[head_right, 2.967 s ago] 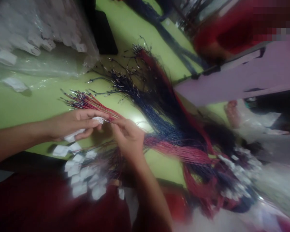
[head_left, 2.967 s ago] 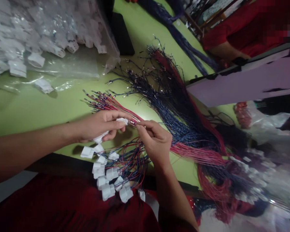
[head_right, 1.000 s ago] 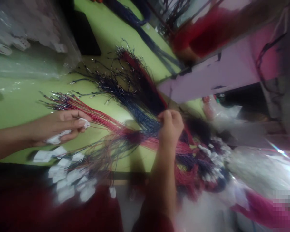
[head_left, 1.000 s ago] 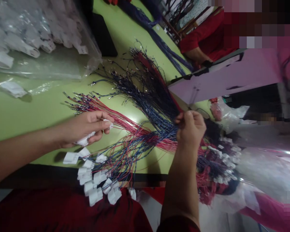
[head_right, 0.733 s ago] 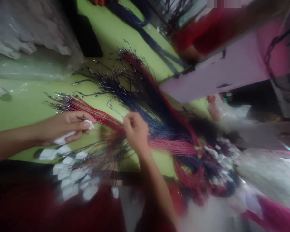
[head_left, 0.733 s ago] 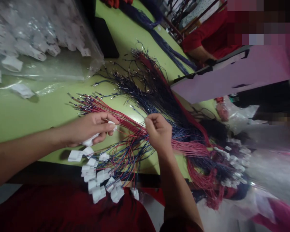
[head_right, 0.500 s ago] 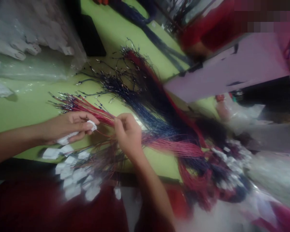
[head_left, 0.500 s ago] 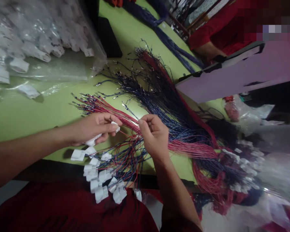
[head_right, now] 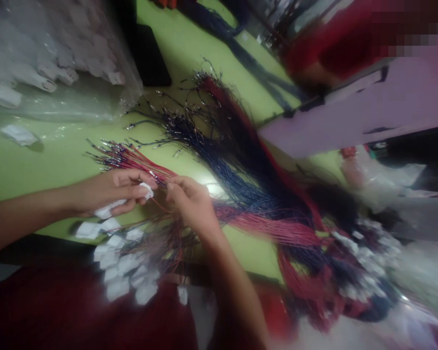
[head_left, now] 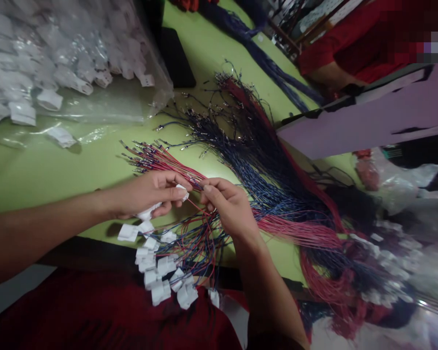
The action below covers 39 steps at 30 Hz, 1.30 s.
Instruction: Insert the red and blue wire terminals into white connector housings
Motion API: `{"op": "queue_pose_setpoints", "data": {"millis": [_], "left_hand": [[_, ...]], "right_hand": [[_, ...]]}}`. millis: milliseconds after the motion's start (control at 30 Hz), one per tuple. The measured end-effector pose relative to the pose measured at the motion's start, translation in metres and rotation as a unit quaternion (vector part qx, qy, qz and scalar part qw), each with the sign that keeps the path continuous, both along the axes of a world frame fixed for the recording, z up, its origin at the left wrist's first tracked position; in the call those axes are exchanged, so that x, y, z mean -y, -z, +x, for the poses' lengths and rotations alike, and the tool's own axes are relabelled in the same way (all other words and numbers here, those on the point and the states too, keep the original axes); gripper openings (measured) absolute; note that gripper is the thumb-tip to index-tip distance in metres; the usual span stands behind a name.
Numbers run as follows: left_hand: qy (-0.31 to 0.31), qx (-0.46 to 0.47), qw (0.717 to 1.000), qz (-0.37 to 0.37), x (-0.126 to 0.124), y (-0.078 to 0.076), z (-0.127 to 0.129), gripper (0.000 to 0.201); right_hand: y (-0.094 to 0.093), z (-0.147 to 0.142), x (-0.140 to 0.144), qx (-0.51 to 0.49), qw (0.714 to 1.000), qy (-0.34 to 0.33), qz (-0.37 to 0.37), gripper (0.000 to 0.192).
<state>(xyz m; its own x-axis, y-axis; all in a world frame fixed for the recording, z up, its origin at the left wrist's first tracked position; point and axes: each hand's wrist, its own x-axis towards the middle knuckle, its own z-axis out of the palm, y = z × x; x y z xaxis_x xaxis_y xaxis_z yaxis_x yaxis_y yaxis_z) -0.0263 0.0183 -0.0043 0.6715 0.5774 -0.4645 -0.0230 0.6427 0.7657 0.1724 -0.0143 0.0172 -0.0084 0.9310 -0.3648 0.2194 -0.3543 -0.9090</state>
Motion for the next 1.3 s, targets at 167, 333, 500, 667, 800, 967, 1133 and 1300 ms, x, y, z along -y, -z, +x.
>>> {"op": "queue_pose_setpoints", "data": {"millis": [167, 333, 500, 667, 800, 967, 1133, 1300], "left_hand": [[0.005, -0.002, 1.000, -0.001, 0.000, -0.001, -0.001, 0.002], [-0.001, -0.009, 1.000, -0.012, 0.000, -0.002, 0.000, 0.003], [-0.006, -0.013, 1.000, -0.016, -0.001, -0.003, 0.001, 0.009], [-0.014, -0.008, 1.000, -0.016, -0.002, -0.001, 0.000, 0.012], [-0.028, -0.007, 0.999, -0.023, -0.002, 0.000, -0.002, 0.016], [-0.035, -0.007, 0.999, -0.026, -0.001, -0.001, -0.001, 0.015], [-0.037, -0.009, 0.999, -0.012, -0.001, 0.000, -0.002, 0.017], [-0.035, -0.017, 0.999, -0.006, -0.001, 0.001, -0.001, 0.018]], "right_hand": [[0.006, 0.001, 0.002, 0.000, 1.000, 0.011, -0.004, 0.017], [0.007, -0.001, 0.004, -0.005, 1.000, 0.020, 0.021, 0.014], [0.006, 0.000, 0.005, 0.012, 1.000, 0.015, 0.025, 0.013], [0.001, 0.000, 0.007, 0.046, 0.998, -0.010, 0.038, 0.011], [-0.003, -0.002, 0.009, 0.082, 0.994, -0.030, 0.062, 0.017], [-0.003, -0.004, 0.010, 0.105, 0.989, -0.045, 0.089, 0.024], [-0.002, -0.004, 0.010, 0.099, 0.991, -0.060, 0.073, 0.026], [-0.002, -0.004, 0.008, 0.099, 0.990, -0.072, 0.065, 0.025]]}}
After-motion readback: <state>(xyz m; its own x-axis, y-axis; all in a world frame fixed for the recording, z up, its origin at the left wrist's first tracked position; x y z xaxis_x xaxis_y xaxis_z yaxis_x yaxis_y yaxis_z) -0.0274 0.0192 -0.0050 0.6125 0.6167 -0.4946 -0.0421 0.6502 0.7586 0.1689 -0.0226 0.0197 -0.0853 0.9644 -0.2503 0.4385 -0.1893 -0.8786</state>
